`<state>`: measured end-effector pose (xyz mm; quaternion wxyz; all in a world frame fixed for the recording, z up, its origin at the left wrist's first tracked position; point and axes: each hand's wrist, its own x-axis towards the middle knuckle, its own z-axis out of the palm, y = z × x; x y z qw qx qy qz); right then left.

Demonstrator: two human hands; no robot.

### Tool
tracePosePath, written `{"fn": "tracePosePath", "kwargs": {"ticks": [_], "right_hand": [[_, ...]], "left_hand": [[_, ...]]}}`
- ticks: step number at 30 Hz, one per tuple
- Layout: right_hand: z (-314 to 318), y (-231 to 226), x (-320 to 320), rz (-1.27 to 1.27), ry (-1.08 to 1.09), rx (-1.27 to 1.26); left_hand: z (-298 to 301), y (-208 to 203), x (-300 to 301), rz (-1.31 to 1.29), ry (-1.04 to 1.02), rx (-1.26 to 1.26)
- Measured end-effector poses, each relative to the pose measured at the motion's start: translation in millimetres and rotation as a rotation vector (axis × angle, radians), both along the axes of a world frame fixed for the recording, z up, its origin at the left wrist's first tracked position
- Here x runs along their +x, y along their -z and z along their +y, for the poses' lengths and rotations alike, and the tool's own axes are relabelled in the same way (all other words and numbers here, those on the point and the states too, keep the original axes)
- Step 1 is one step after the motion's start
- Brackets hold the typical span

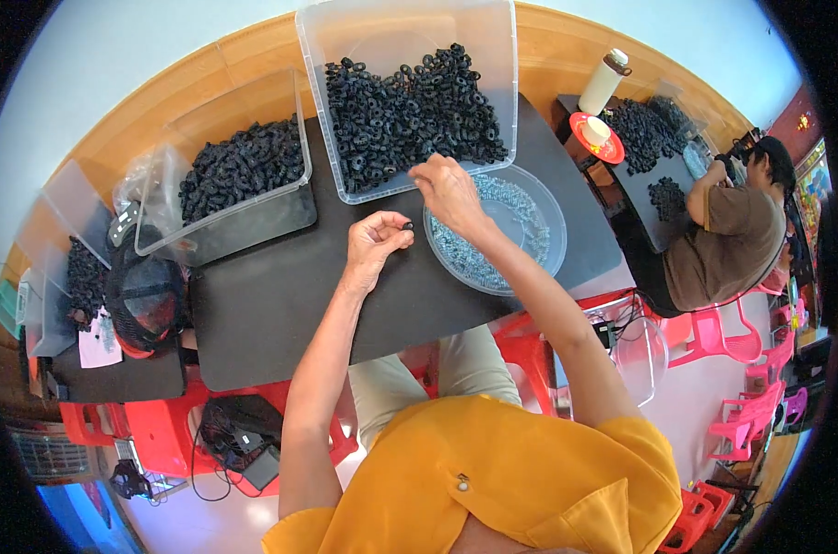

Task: Manually assembling small black rings with blue components into a final part.

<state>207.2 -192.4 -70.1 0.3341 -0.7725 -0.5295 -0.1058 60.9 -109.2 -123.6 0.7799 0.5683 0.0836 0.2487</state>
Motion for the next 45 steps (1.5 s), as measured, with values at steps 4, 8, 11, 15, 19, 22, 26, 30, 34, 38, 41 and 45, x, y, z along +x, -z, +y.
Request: {"fn": "tracePosePath", "kwargs": {"ticks": [4,8,11,15,19,22,26,30,34,38,41,45], "right_hand": [[17,1,5,-0.056,-0.018,-0.1],[25,0,4,-0.038,0.036,-0.155],[28,11,7,-0.11,0.032,-0.162],[24,11,6,-0.113,0.029,-0.144],[17,4,2,-0.051,-0.001,-0.149],[11,-1,3,-0.016,-0.034,-0.139],[12,-1,7,-0.015,-0.064,-0.087],[14,-1,10,-0.087,-0.071,-0.234],[12,-2,9,-0.127,-0.138,-0.175],[5,-2,9,-0.098,-0.127,-0.112],[3,0,12,-0.096,-0.128,-0.023],[-10,6,6,0.288,-0.257,0.127]], "left_hand": [[1,2,-1,-0.001,0.002,0.006],[3,0,-1,0.013,-0.007,0.047],[3,-1,-1,0.012,-0.006,0.029],[1,-1,-1,0.005,-0.011,0.019],[1,0,-1,-0.007,-0.008,0.018],[2,1,-1,-0.009,-0.007,0.022],[1,0,0,0.012,-0.017,0.031],[2,1,1,0.009,-0.008,0.027],[3,2,0,-0.019,-0.004,0.03],[1,0,0,-0.019,-0.009,0.022],[1,-2,0,-0.023,-0.011,0.021],[-1,-4,0,-0.007,-0.02,-0.013]]}}
